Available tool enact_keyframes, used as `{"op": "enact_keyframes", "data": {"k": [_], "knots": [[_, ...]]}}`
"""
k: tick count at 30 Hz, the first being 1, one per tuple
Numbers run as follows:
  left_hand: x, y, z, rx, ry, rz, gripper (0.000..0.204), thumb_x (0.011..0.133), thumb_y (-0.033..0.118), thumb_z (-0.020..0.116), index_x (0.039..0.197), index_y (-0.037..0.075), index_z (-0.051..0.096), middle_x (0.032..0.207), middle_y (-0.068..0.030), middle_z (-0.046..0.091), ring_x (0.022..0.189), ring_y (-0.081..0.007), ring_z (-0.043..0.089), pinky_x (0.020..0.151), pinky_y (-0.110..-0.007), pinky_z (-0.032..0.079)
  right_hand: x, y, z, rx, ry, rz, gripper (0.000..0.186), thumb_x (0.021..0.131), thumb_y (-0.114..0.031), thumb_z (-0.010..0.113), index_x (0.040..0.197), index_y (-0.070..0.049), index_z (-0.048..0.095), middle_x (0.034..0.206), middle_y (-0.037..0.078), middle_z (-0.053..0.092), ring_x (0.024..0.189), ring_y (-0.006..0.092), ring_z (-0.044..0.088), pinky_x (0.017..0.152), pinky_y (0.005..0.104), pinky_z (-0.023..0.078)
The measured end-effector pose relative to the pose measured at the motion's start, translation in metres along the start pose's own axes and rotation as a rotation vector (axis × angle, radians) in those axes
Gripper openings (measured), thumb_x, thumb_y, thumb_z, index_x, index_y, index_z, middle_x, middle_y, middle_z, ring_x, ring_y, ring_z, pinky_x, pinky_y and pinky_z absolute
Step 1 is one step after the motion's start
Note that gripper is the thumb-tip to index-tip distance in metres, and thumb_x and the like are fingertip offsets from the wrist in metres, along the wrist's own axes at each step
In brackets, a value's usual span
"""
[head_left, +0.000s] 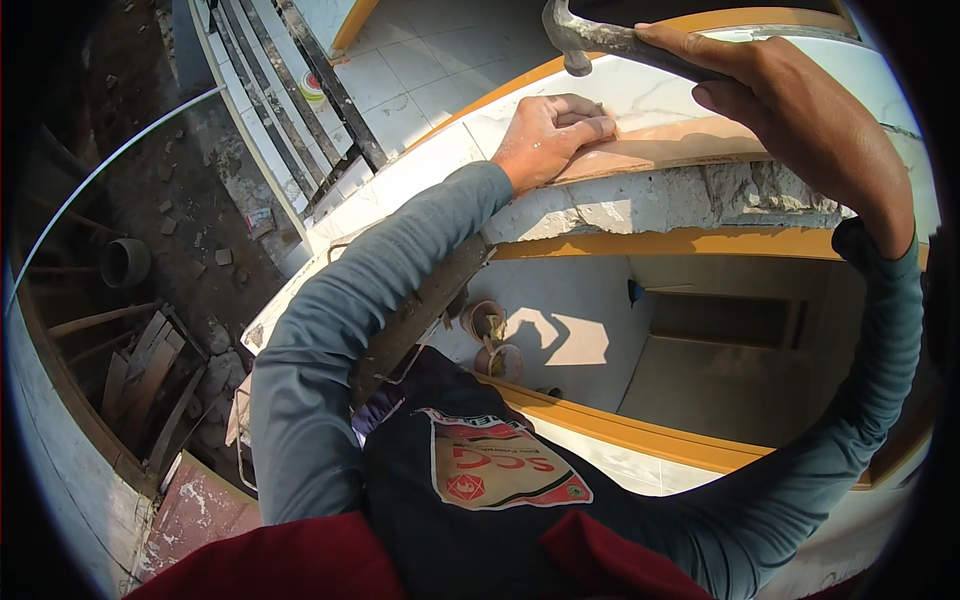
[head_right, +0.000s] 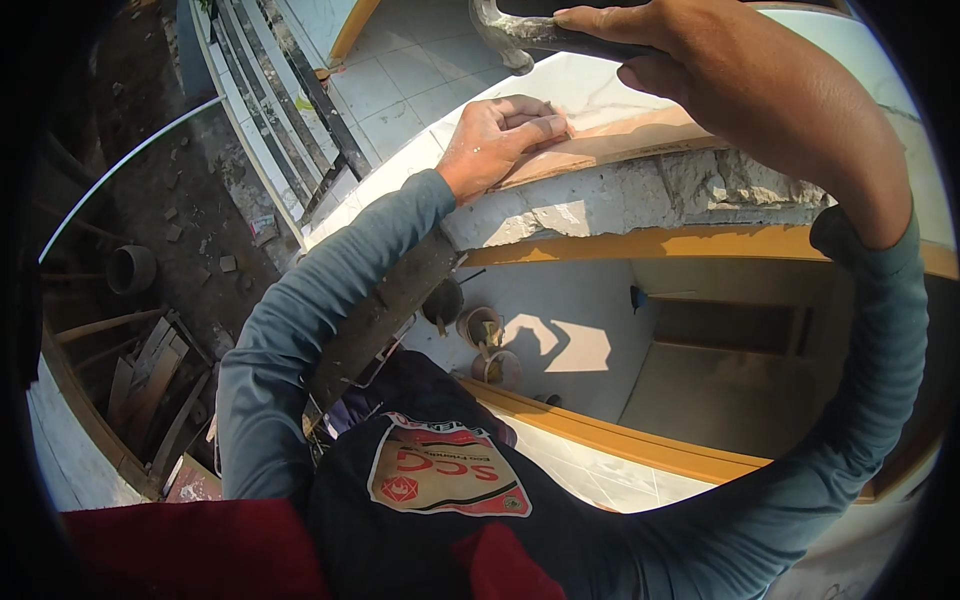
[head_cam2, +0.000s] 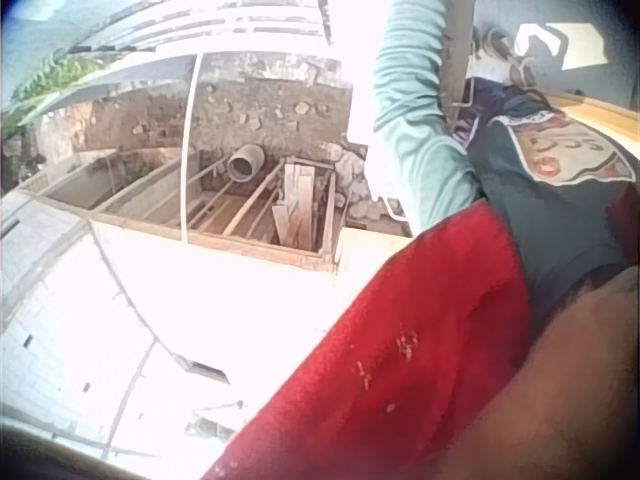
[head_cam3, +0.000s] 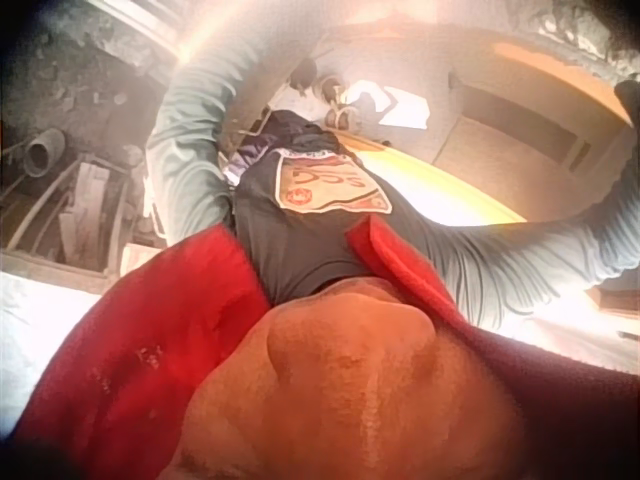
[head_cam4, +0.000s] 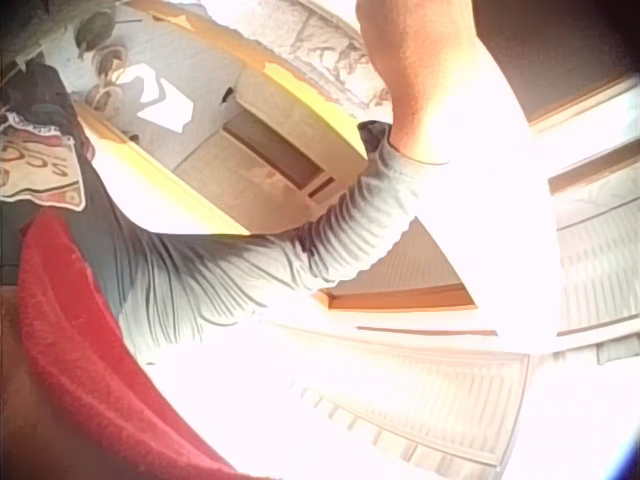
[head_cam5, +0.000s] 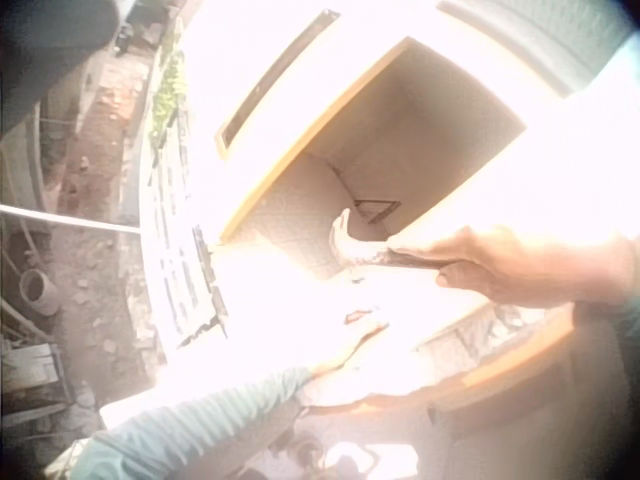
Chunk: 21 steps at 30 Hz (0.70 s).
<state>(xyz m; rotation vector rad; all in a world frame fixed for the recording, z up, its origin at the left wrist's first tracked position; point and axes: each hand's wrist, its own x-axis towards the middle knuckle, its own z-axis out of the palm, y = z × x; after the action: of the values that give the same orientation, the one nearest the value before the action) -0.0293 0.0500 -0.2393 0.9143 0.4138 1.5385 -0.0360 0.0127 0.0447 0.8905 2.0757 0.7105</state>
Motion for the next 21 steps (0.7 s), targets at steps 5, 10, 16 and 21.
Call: {"op": "enact_keyframes", "data": {"k": [5,10,16,21], "knots": [[-0.004,0.006,0.004,0.046,0.023,-0.006,0.026,0.085,0.02,0.072,0.101,-0.001,0.075,0.097,-0.0114,0.074,0.089,-0.0163,0.068,0.083,-0.027,0.052,-0.008,0.01,0.018,0.251,0.281,-0.071,0.048,0.097,-0.013,0.06,0.144,-0.021,0.053,0.086,0.016,0.07,0.075,0.0254,0.067,0.073,0.0353,0.056],[-0.004,0.004,0.001,0.09,0.03,0.052,0.03,0.089,0.026,0.07,0.102,-0.001,0.075,0.095,-0.0102,0.074,0.084,-0.014,0.066,0.083,-0.026,0.052,-0.008,0.001,0.001,-0.113,-0.068,-0.005,0.044,0.102,-0.024,0.053,0.145,-0.022,0.051,0.101,0.017,0.072,0.071,0.0243,0.068,0.076,0.0349,0.057],[-0.002,0.003,0.002,0.074,0.002,0.008,0.026,0.086,0.021,0.073,0.1,-0.001,0.075,0.098,-0.0121,0.074,0.089,-0.0173,0.068,0.083,-0.028,0.052,-0.006,0.017,0.02,0.231,0.26,-0.069,0.043,0.102,-0.023,0.052,0.145,-0.02,0.051,0.11,0.017,0.071,0.082,0.0268,0.071,0.08,0.0387,0.057],[-0.005,0.002,0.005,0.063,0.028,0.03,0.029,0.087,0.023,0.073,0.102,-0.001,0.075,0.098,-0.0126,0.074,0.088,-0.0172,0.067,0.083,-0.029,0.052,-0.003,0.018,0.013,0.108,0.201,-0.132,0.043,0.101,-0.027,0.054,0.143,-0.018,0.052,0.114,0.017,0.069,0.09,0.0284,0.071,0.086,0.0349,0.056]]}}
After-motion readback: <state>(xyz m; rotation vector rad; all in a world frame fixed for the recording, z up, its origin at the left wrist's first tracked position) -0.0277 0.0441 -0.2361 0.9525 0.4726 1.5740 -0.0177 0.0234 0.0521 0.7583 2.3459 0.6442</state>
